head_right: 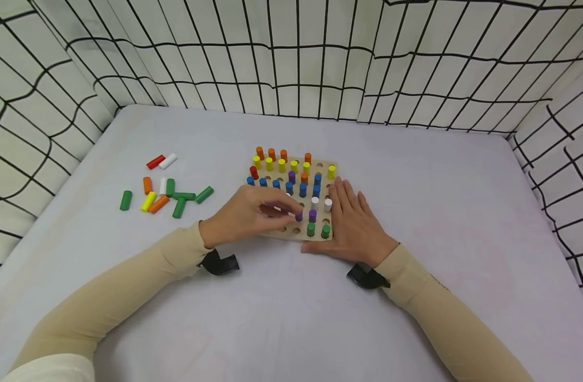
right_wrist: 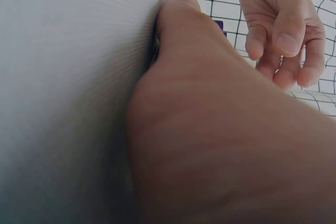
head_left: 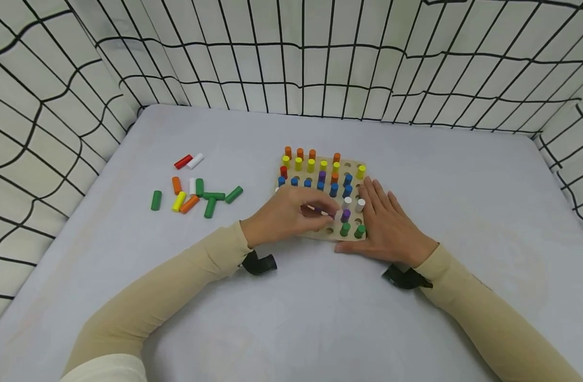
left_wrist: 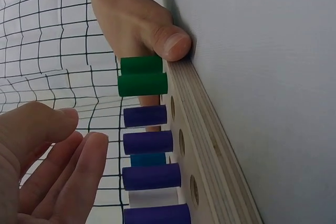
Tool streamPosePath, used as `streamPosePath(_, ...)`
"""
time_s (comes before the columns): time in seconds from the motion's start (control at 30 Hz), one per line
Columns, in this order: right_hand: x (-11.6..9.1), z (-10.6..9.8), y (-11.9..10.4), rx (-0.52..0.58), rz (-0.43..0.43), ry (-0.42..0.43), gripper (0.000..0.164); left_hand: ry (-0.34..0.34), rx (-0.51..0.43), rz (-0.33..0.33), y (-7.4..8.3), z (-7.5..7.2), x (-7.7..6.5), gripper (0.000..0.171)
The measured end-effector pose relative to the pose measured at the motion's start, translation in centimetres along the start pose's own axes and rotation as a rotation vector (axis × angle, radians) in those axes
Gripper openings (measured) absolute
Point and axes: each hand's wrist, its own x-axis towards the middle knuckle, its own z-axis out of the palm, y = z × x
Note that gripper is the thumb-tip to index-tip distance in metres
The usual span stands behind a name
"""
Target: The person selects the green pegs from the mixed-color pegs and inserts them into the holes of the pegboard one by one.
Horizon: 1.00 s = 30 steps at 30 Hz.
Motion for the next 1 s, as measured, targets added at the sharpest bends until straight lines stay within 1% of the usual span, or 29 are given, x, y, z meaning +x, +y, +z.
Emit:
streamPosePath(0.17, 0.1, 0.2, 0.0, -0.006, 0.006, -0.010, 0.140, 0.012, -0.035, -0.042, -0.1, -0.9, -0.4, 0.024)
streamPosePath(0.27, 0.1, 0.3, -0.1, -0.010, 0.005, -0.012, 0.140, 0.028, -0.034, -0.067, -0.3, -1.5, -0.8, 0.024)
streamPosePath(0.53, 0.1, 0.2, -0.2, -0.005, 0.004, -0.003, 0.139, 0.074, 0.005, -0.125, -1.0, -3.6, -2.4, 0.025)
streamPosePath(0.63, 0.0, 0.1, -0.3, 0.000, 0.008, -0.007, 0.138, 0.095, 0.002, -0.133, -1.3, -4.5, -3.0, 0.026)
streamPosePath(0.77, -0.1, -0.1, -0.3, -0.001, 0.008, -0.017, 0.138, 0.124, 0.022, -0.144, -1.6, -5.6, -3.9, 0.028)
streamPosePath(1.0, 0.0, 0.0, -0.2, -0.005, 0.013, -0.027, 0.139, 0.161, 0.055, -0.202, -2.1, -7.8, -5.0, 0.027)
